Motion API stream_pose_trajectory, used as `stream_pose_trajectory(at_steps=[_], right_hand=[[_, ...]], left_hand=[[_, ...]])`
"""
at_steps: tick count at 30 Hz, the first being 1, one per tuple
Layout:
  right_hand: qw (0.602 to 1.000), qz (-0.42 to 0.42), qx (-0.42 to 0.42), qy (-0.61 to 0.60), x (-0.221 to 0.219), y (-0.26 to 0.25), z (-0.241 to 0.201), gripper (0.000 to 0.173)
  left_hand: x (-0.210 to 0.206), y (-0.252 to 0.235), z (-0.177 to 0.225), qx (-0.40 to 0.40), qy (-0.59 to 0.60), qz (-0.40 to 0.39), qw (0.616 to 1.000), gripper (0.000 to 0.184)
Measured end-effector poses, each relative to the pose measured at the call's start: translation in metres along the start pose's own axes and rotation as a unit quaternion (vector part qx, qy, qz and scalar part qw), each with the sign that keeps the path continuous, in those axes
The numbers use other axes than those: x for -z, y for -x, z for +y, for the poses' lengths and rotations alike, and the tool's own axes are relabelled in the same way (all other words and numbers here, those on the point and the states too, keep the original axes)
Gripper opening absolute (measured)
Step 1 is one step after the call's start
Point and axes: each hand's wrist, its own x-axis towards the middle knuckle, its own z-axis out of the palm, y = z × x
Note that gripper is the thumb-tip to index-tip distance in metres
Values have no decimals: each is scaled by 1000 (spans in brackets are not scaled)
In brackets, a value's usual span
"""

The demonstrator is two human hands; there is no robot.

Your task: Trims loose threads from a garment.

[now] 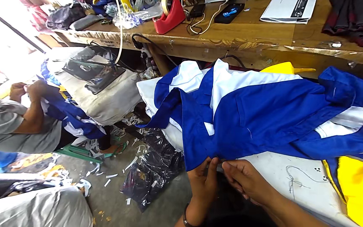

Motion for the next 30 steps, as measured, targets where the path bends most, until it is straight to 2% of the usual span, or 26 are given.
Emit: stream_pose_trajectory(at_steps=[6,13,17,19,23,25,27,28,30], right_hand=[[1000,3,-10,-19,-1,-1,2,42],[999,15,33,22,-3,0,7,40],[998,14,52,33,-6,2,16,42],[999,7,34,4,-9,2,19,44],[1000,6,-14,-18,-8,0,11,43],[998,-29,-63,-3,-1,1,0,42],[991,-78,-112,12,8,5,-7,42],[988,-98,-114,33,13,7,-7,42],[988,-99,-37,111,21,12,-9,38]], left_hand=[[2,2,-1,-9,3,2,1000,15],[-8,-1,15,98,128,41,986,3],[-12,4,15,77,147,53,985,5],[-13,5,14,84,152,64,983,6],[-4,3,11,100,114,39,988,15],[4,-1,8,81,63,25,994,21],[12,-4,6,64,11,25,998,17],[17,-6,6,71,-3,29,997,15],[23,-12,11,131,27,40,990,10]])
